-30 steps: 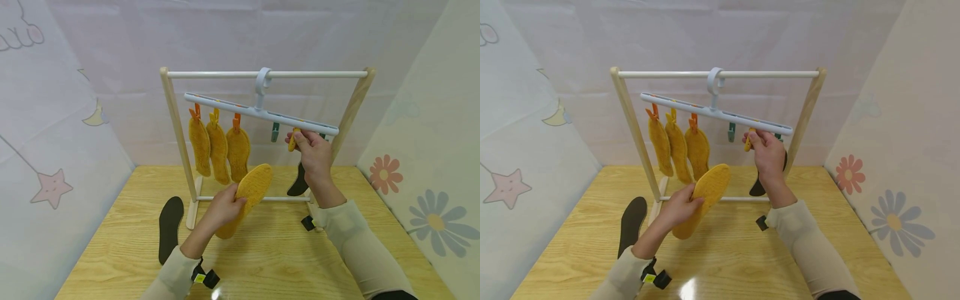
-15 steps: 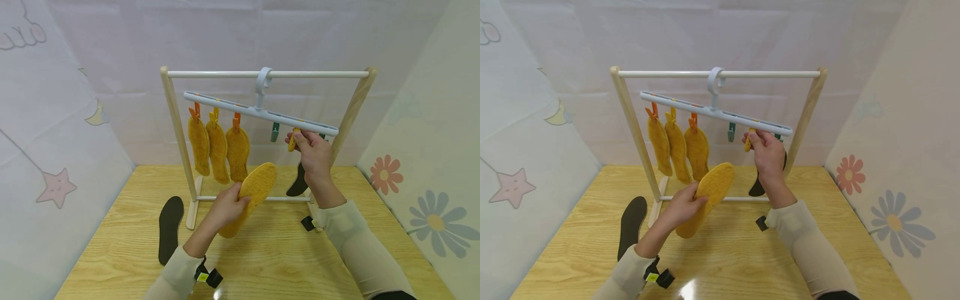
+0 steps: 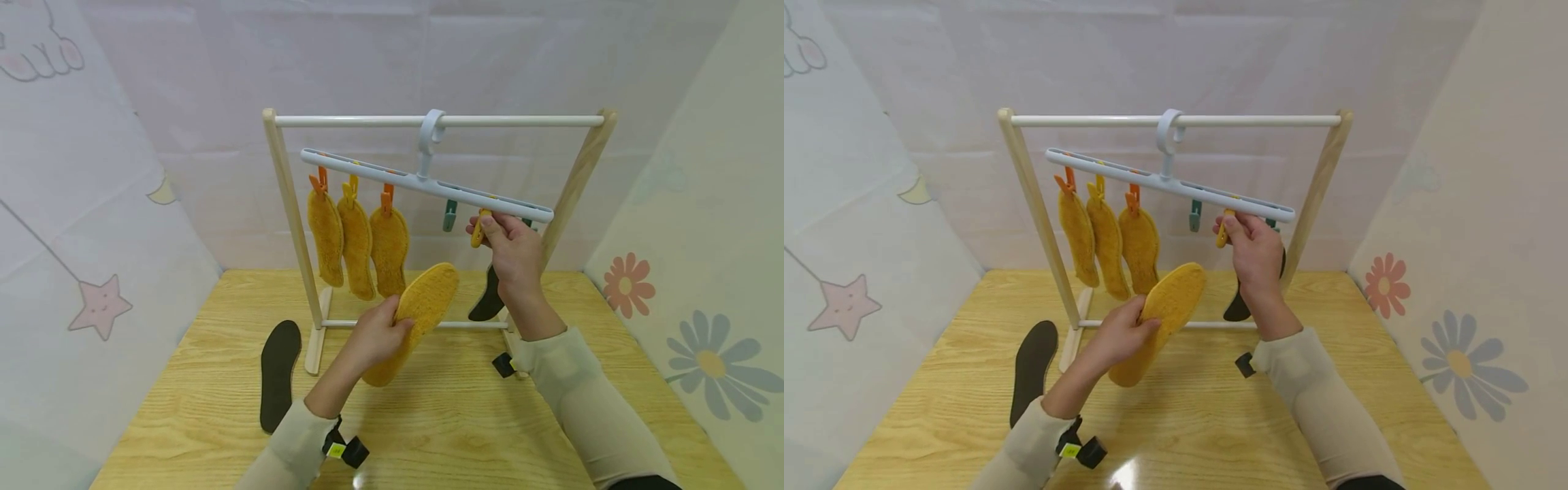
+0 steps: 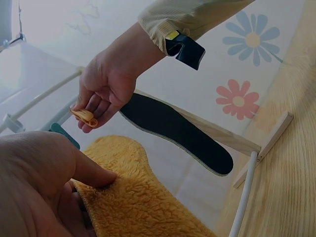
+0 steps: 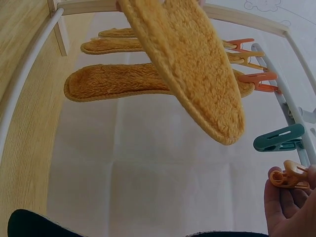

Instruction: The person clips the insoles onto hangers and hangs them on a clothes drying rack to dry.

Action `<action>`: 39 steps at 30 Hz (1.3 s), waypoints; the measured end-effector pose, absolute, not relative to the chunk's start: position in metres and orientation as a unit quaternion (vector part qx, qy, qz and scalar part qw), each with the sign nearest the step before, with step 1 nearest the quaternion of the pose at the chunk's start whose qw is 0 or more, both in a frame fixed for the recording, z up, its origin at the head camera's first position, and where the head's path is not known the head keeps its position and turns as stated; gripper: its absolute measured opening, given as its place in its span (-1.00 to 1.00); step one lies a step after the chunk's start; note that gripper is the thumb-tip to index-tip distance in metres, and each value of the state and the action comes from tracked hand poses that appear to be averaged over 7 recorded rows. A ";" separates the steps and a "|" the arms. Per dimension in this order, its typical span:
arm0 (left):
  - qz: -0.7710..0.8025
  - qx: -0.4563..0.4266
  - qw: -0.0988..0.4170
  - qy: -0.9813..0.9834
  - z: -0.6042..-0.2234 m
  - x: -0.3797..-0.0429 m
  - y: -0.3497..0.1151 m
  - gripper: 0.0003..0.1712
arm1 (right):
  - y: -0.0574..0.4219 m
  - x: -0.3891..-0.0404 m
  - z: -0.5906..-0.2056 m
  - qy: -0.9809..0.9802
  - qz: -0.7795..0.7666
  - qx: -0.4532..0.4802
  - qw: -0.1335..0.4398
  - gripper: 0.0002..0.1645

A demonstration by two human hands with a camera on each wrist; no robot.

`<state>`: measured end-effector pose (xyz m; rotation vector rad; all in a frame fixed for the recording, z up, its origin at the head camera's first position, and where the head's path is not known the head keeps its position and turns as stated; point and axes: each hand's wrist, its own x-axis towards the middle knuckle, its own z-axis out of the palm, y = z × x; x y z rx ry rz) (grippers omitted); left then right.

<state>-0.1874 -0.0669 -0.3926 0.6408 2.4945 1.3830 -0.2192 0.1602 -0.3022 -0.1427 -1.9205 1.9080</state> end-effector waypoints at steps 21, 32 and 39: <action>0.479 0.206 0.100 0.847 -0.391 -0.193 -0.054 -0.79 | 0.162 -0.222 -0.304 -0.693 0.689 -0.056 0.206 -0.50; 0.487 0.213 0.097 0.841 -0.388 -0.195 -0.048 -0.81 | 0.163 -0.226 -0.306 -0.685 0.694 -0.053 0.214 -0.49; 0.491 0.218 0.100 0.837 -0.386 -0.197 -0.046 -0.83 | 0.164 -0.227 -0.308 -0.683 0.694 -0.050 0.222 -0.49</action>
